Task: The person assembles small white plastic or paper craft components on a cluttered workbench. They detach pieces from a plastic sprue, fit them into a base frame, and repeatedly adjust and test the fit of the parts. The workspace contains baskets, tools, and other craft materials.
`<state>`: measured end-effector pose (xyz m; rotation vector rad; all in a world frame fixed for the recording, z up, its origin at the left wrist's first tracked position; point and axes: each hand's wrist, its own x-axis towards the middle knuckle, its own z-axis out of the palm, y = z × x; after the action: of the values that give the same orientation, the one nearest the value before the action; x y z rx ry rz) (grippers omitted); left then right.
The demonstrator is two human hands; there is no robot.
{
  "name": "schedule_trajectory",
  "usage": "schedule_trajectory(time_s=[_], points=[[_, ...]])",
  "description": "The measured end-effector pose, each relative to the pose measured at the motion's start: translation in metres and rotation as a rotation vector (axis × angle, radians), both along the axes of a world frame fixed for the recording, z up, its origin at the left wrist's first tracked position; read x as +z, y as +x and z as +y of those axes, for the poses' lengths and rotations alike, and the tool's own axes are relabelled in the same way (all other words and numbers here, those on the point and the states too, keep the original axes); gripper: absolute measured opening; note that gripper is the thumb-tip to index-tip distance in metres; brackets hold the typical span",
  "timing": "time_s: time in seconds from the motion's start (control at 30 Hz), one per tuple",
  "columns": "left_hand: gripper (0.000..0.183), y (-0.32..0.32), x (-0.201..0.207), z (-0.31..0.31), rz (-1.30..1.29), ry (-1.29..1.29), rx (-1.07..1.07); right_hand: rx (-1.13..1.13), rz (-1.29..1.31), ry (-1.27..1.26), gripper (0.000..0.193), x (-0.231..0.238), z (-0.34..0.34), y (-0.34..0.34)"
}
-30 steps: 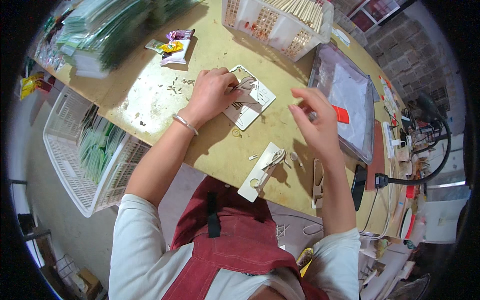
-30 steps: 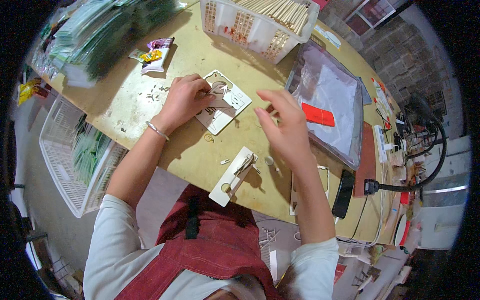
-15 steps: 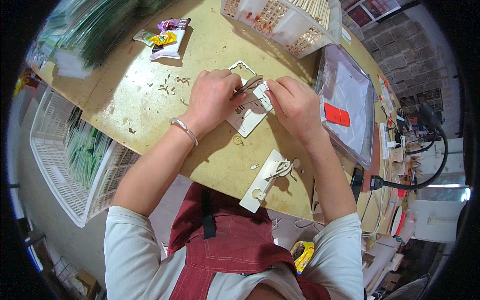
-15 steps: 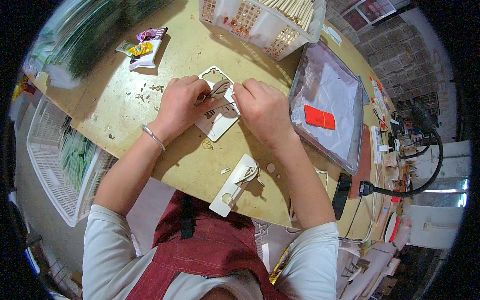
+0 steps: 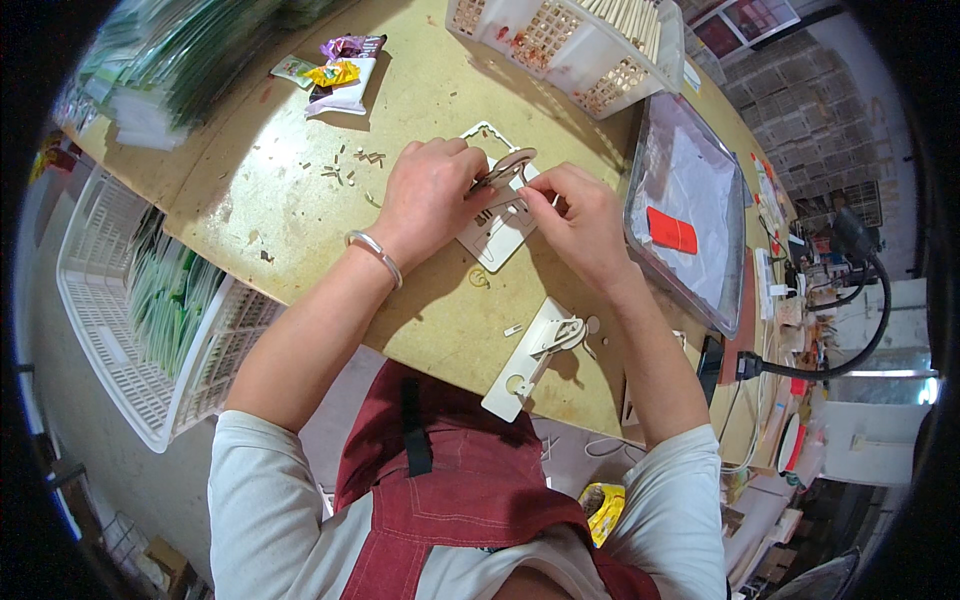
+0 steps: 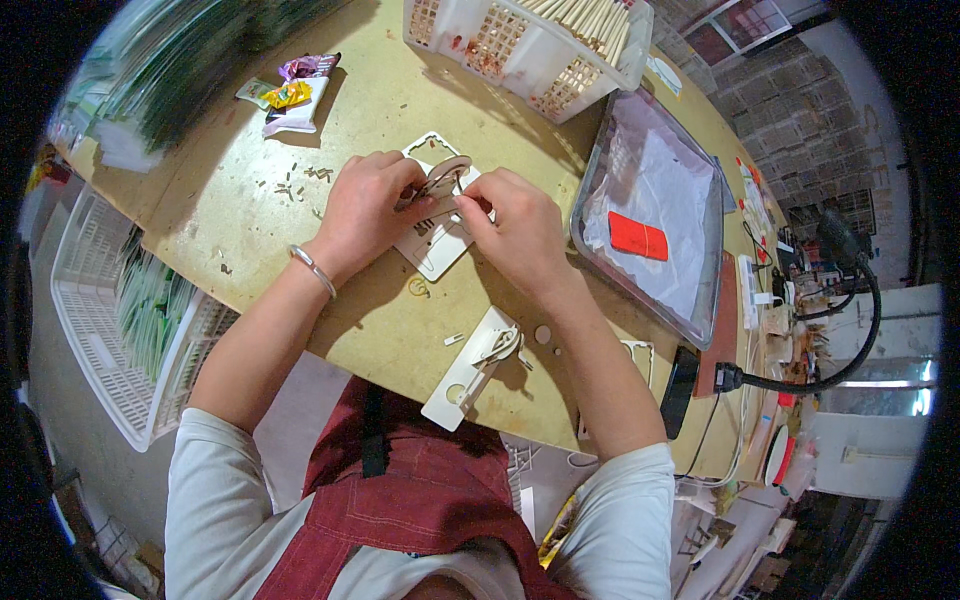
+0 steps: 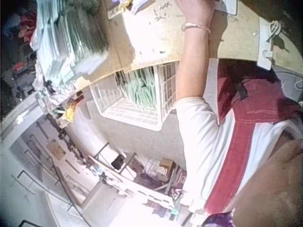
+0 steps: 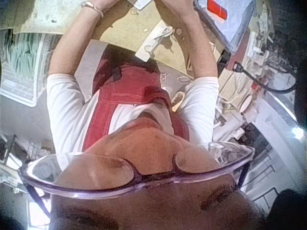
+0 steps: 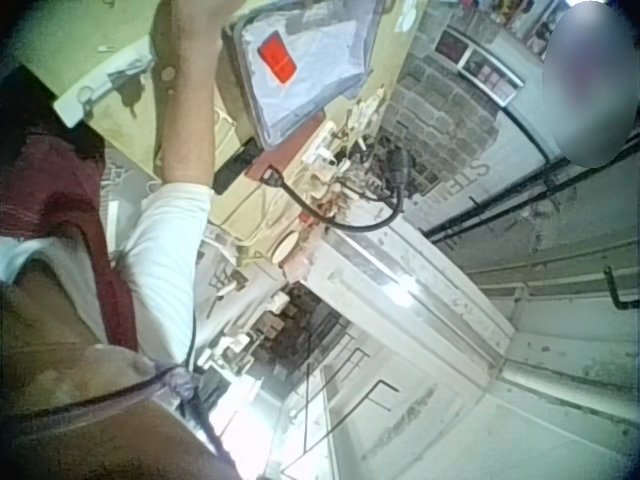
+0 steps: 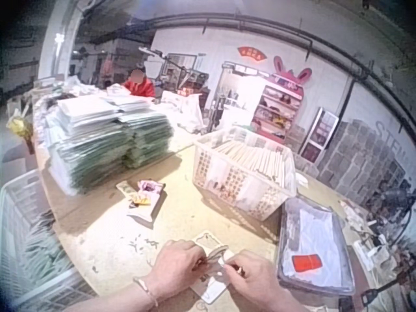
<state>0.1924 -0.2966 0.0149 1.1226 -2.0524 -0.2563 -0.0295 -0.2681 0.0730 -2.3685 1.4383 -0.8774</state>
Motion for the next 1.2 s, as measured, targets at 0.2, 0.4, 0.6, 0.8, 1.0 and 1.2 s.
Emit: schedule_trajectory(time_s=[0.2,0.4,0.6,0.8,1.0,1.2], points=[[0.021,-0.001,0.001,0.0,-0.003,0.014,0.003,-0.024,-0.378,0.438,0.017,-0.011,-0.003,0.001],[0.022,0.0,0.002,0.0,-0.017,0.024,0.002,-0.042,-0.6,0.77,0.016,0.002,-0.003,0.005],[0.021,0.0,0.001,0.0,-0.008,0.023,0.004,-0.057,-0.581,0.701,0.018,-0.002,-0.004,0.002],[0.02,0.0,0.003,0.001,-0.005,0.018,0.005,-0.042,-0.46,0.514,0.017,-0.007,-0.001,0.004],[0.021,0.0,0.002,0.0,-0.015,0.02,0.014,-0.063,-0.613,0.838,0.022,0.004,-0.003,0.003],[0.022,0.0,0.001,0.0,-0.003,0.021,0.013,-0.059,-0.635,0.87,0.018,0.008,-0.001,0.005]])
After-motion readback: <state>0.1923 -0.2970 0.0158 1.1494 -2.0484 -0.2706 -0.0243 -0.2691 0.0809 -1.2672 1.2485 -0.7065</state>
